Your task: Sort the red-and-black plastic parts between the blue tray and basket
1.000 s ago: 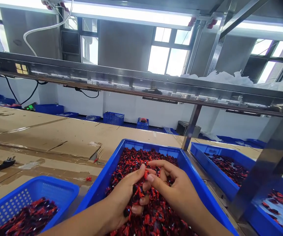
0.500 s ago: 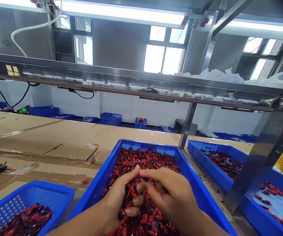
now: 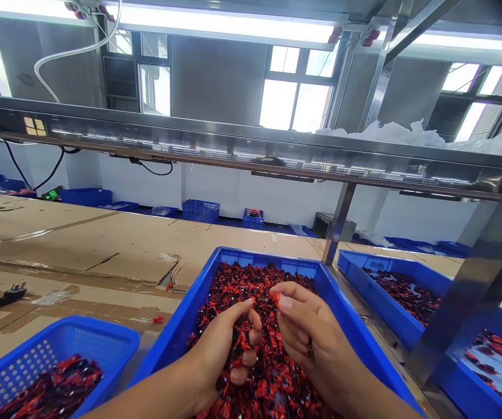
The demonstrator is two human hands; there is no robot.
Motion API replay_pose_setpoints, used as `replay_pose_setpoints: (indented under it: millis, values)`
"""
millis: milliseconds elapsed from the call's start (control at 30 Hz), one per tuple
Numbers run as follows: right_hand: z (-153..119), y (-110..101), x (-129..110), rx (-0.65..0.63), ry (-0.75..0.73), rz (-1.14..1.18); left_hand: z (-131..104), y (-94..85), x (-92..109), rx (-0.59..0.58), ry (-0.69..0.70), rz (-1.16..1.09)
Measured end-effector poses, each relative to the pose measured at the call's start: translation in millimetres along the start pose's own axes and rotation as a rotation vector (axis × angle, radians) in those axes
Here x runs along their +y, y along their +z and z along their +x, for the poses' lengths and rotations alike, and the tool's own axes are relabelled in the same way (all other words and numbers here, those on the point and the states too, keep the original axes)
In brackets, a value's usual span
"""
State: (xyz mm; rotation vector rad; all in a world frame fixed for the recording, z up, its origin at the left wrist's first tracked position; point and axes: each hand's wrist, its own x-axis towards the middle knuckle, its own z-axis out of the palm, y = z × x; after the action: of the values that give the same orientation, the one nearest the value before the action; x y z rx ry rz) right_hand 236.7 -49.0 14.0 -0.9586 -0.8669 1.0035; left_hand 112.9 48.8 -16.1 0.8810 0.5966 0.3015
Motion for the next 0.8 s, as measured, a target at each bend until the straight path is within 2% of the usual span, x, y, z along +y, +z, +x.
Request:
replay_pose_setpoints:
  millis: [67, 100, 133, 200, 233, 333, 400, 533, 700, 800]
  values:
    - [3.0, -3.0, 1.2, -0.067, 0.158, 0.18, -0.8, 0.9, 1.3, -0.005, -0.011, 0.003]
    - [4.0, -3.9, 2.0, -0.096, 0.211, 0.2, -1.4, 1.7, 1.7, -0.004, -0.014, 0.013]
    - [4.6, -4.0, 3.1, -0.121, 0.24, 0.165, -2.1, 2.7, 1.8, 0.002, -0.016, 0.031]
    - [3.7, -1.9, 5.9, -0.152, 0.22, -0.073, -3.8, 5.1, 1.4, 0.023, -0.011, 0.095]
    - [2.2, 0.0, 7.7, -0.153, 0.156, -0.258, -4.8, 6.3, 0.8, 0.03, -0.007, 0.132]
    - [-4.4, 6.5, 14.0, -0.12, -0.161, -0.84, -6.9, 9.6, -1.3, 0.053, 0.004, 0.209]
    - [-8.4, 9.4, 18.6, -0.085, -0.303, -1.067, -7.2, 10.9, -2.3, 0.086, -0.01, 0.228]
    - [-10.8, 9.6, 24.7, -0.085, -0.381, -1.176, -6.9, 12.0, -1.8, 0.136, -0.039, 0.227]
    - [-11.2, 8.1, 19.9, -0.058, -0.554, -1.178, -9.6, 14.1, 1.3, 0.064, -0.064, 0.151]
    - [-14.6, 9.4, 13.7, -0.035, -0.643, -1.165, -9.8, 14.1, 0.2, 0.037, -0.009, 0.163]
